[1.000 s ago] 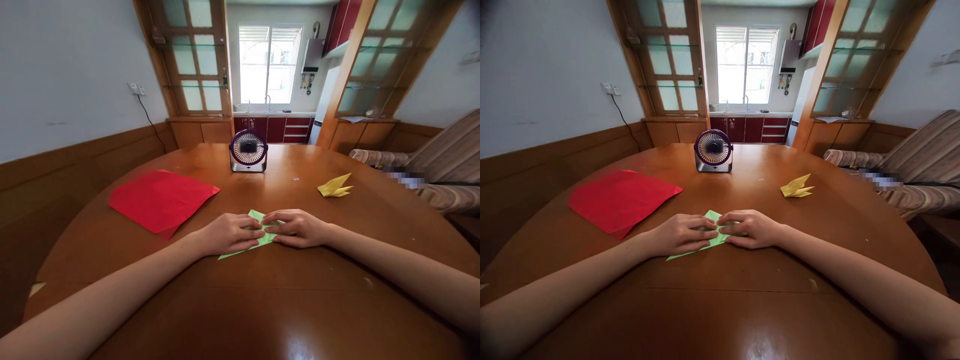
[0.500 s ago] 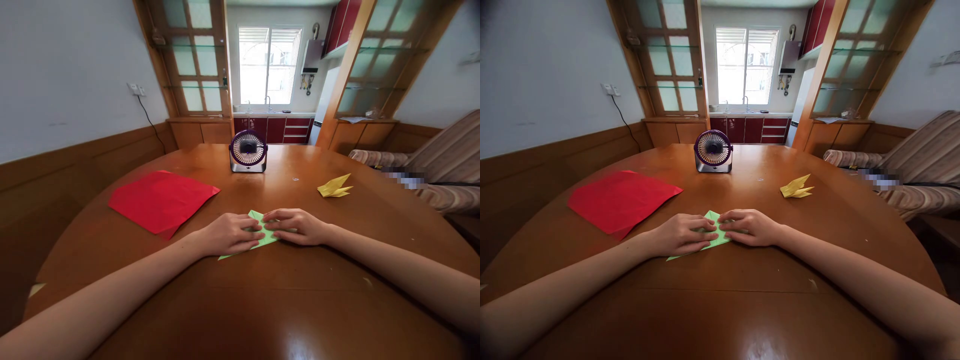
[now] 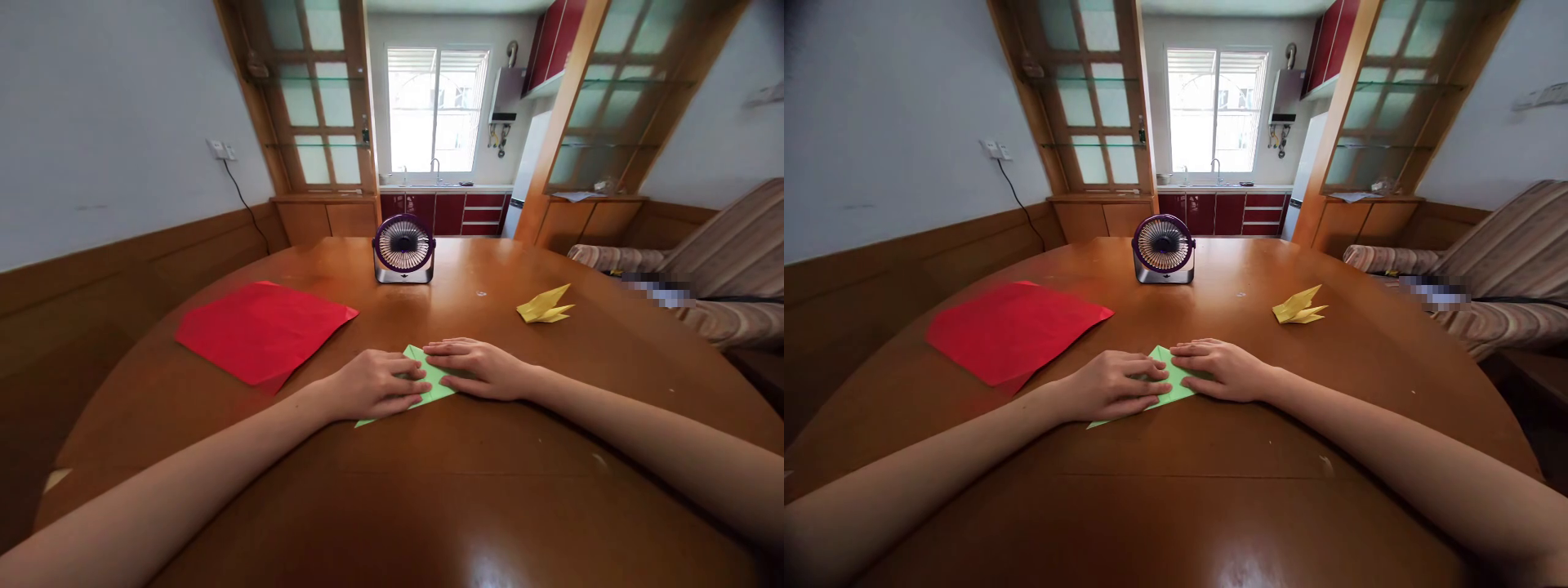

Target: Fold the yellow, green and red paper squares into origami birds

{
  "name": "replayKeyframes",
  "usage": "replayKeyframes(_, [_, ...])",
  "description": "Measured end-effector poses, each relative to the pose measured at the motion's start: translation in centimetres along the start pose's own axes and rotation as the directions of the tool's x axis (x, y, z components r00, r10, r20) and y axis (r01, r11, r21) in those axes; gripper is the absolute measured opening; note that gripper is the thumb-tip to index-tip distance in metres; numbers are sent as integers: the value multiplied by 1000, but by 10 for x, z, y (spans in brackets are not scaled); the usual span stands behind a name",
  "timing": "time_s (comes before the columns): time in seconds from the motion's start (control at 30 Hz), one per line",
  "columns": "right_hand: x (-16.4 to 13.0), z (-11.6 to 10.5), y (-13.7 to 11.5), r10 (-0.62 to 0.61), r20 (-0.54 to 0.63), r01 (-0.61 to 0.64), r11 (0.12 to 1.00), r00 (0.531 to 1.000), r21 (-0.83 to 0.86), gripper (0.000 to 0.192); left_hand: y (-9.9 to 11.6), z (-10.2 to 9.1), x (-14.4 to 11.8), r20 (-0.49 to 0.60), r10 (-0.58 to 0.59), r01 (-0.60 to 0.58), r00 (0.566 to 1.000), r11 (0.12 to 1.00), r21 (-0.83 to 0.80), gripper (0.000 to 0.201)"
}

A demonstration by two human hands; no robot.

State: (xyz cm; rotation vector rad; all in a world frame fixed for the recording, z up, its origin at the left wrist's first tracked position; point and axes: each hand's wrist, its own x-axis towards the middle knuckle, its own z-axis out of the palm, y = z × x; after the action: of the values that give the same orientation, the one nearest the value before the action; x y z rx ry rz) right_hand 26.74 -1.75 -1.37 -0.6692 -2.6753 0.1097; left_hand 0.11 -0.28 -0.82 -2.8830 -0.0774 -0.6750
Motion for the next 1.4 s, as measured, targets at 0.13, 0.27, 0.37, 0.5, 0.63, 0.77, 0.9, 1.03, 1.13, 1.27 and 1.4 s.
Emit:
replayKeyframes(0.13, [1,0,0,4,39,-3,999,999,-35,47,0,-1,1,-17,-6,6,1000,1000,-3,24])
replayKeyframes(0.27, [3,0,1,7,105,-4,999,994,-34,54,0,-2,2,-8,1,-1,1000,1000,-6,25])
replayKeyframes(0.37, [5,-2,2,17,171,-17,1000,985,-3,58,0,-1,1,-12,8,-8,1000,1000,-14,25])
replayKeyframes(0.5, [9,-6,2,23,246,-32,999,969,29,58,-1,1,0,-1,2,-2,1000,1000,-29,25])
replayKeyframes(0.63, [14,-12,3,-1,280,-11,999,960,43,58,-1,1,0,21,-6,7,1000,999,-46,25])
replayKeyframes(0.77, [18,-16,5,-19,307,0,998,951,62,57,-2,2,-1,21,-9,10,1000,998,-62,25])
replayKeyframes(0.9, [22,-18,8,-43,328,22,997,944,69,59,-3,3,-3,32,-9,11,999,997,-72,26])
replayKeyframes(1.03, [25,-18,8,-41,358,31,999,933,34,63,-3,3,-3,29,-18,20,999,997,-73,26])
replayKeyframes(1.13, [26,-18,7,-45,353,51,999,934,-8,62,-2,2,-2,28,-28,30,999,997,-68,26])
replayKeyframes(1.27, [22,-18,5,-81,285,112,989,955,-95,58,-2,3,-2,38,-44,46,998,997,-57,27])
replayKeyframes(1.4, [19,-17,3,-108,219,141,980,970,-141,56,-2,3,-3,36,-42,44,998,998,-54,28])
